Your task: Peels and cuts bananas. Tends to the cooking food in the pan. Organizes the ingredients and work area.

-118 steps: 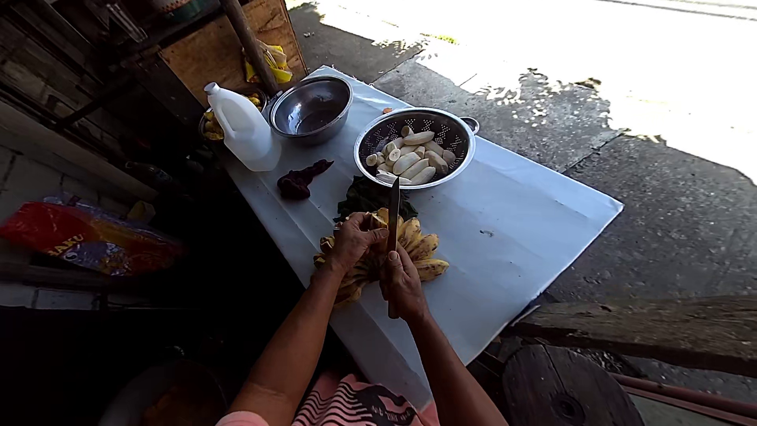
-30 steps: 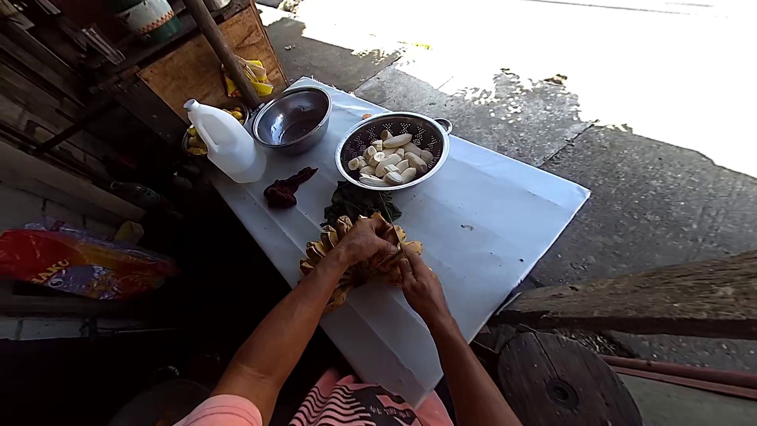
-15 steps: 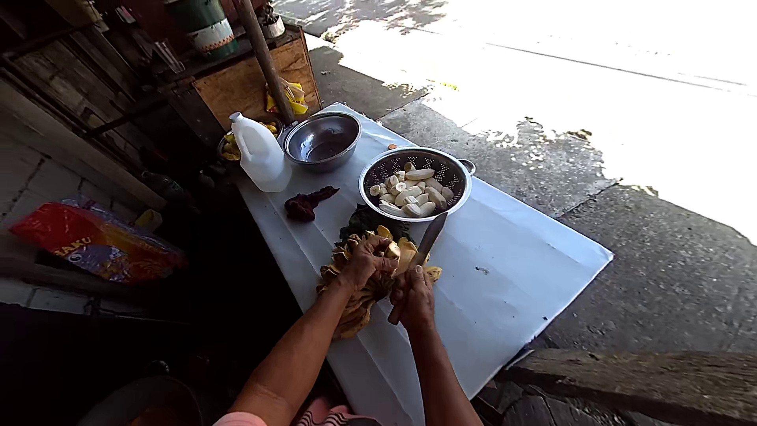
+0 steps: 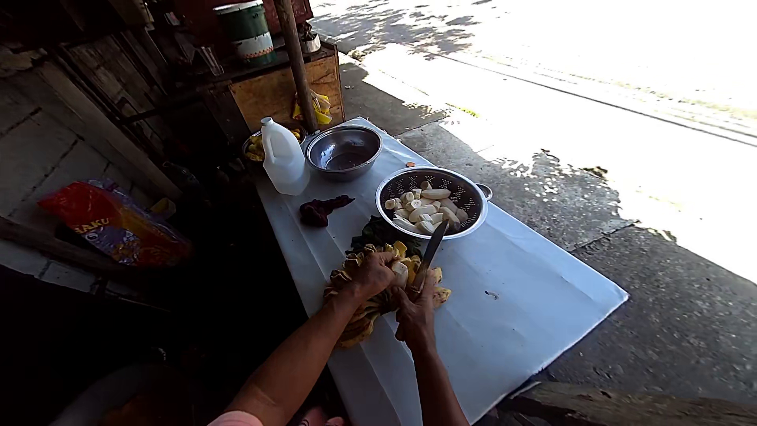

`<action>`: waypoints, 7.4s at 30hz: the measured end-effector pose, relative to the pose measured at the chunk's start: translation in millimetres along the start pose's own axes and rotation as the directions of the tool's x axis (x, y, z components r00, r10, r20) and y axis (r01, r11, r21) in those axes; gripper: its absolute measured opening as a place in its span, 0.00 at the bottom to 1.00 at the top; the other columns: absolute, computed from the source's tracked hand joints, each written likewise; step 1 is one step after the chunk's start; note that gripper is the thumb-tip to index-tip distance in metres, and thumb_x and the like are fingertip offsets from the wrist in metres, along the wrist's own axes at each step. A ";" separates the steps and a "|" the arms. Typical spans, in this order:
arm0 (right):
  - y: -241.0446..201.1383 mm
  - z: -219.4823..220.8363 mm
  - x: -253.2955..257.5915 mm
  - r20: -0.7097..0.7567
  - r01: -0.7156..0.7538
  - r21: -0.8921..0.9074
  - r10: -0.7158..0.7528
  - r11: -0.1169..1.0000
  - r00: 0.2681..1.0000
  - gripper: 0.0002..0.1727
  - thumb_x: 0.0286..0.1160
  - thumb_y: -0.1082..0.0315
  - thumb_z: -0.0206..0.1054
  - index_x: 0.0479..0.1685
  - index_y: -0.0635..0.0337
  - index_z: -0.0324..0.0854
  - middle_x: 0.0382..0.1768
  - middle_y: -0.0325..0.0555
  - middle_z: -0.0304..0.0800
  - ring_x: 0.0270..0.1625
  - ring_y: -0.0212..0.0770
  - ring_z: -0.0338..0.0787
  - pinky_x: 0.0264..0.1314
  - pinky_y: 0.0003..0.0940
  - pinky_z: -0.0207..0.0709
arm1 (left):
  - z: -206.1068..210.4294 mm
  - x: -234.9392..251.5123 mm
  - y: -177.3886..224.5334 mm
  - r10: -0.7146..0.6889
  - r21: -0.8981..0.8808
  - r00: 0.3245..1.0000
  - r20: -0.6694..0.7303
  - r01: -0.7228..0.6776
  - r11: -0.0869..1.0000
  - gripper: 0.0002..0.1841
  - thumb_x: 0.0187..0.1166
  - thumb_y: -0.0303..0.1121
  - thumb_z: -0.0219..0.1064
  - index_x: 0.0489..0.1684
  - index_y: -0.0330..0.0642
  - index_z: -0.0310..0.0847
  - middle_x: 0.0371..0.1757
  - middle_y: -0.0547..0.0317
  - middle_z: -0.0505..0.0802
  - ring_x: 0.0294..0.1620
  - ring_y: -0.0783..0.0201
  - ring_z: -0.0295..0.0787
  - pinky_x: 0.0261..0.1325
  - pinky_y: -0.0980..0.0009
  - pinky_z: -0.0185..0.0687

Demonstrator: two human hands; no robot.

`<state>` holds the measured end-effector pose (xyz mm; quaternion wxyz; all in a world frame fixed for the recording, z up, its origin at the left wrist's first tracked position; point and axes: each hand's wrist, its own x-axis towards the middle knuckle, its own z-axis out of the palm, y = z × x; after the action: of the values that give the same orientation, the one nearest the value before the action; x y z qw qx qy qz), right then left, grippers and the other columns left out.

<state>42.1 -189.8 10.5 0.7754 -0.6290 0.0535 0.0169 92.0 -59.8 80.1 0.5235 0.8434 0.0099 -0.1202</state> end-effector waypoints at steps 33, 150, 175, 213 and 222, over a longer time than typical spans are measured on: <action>-16.6 -0.1 -43.0 0.271 0.229 -0.773 -0.019 0.591 0.962 0.21 0.93 0.55 0.45 0.51 0.63 0.77 0.30 0.50 0.85 0.34 0.51 0.90 0.36 0.50 0.81 | 13.7 -34.0 -40.6 0.091 -0.961 0.992 0.087 0.060 0.269 0.29 0.59 0.32 0.70 0.66 0.39 0.76 0.55 0.41 0.90 0.45 0.54 0.92 0.53 0.59 0.90; -58.5 -40.1 -48.0 0.018 0.072 0.099 -0.074 0.993 0.997 0.21 0.95 0.58 0.39 0.63 0.63 0.73 0.19 0.35 0.75 0.13 0.30 0.75 0.14 0.25 0.77 | 22.7 48.3 51.5 -0.200 -0.890 0.977 -0.074 0.026 0.456 0.15 0.81 0.26 0.51 0.62 0.37 0.71 0.49 0.47 0.86 0.44 0.58 0.89 0.46 0.62 0.89; -3.5 -101.3 -93.8 -0.112 0.005 -0.745 -0.132 0.667 0.985 0.29 0.92 0.55 0.46 0.86 0.56 0.70 0.50 0.57 0.93 0.42 0.54 0.93 0.46 0.58 0.84 | 83.9 9.4 14.7 0.000 0.373 0.981 0.196 -0.074 0.925 0.25 0.71 0.29 0.79 0.67 0.34 0.81 0.65 0.40 0.87 0.66 0.48 0.86 0.72 0.49 0.80; -6.7 -4.1 -5.7 -0.312 0.003 0.197 0.060 0.980 0.948 0.16 0.90 0.66 0.58 0.69 0.66 0.69 0.29 0.47 0.86 0.15 0.34 0.78 0.15 0.26 0.74 | 51.3 17.7 28.0 0.122 0.376 0.984 -0.133 -0.064 0.925 0.19 0.79 0.24 0.56 0.65 0.34 0.84 0.65 0.42 0.90 0.70 0.52 0.85 0.77 0.57 0.76; 15.0 -19.8 -1.8 -0.285 -0.073 0.161 0.117 0.984 0.952 0.34 0.70 0.67 0.78 0.76 0.62 0.67 0.31 0.51 0.84 0.15 0.37 0.76 0.15 0.33 0.74 | 49.0 12.0 8.4 0.035 0.195 0.998 -0.056 -0.024 0.981 0.18 0.78 0.24 0.54 0.60 0.36 0.87 0.58 0.45 0.92 0.63 0.55 0.88 0.69 0.53 0.79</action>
<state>37.7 -205.9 -7.9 0.8018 -0.5618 0.1989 -0.0433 95.4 -108.3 64.1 0.4401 0.8936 0.0009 -0.0880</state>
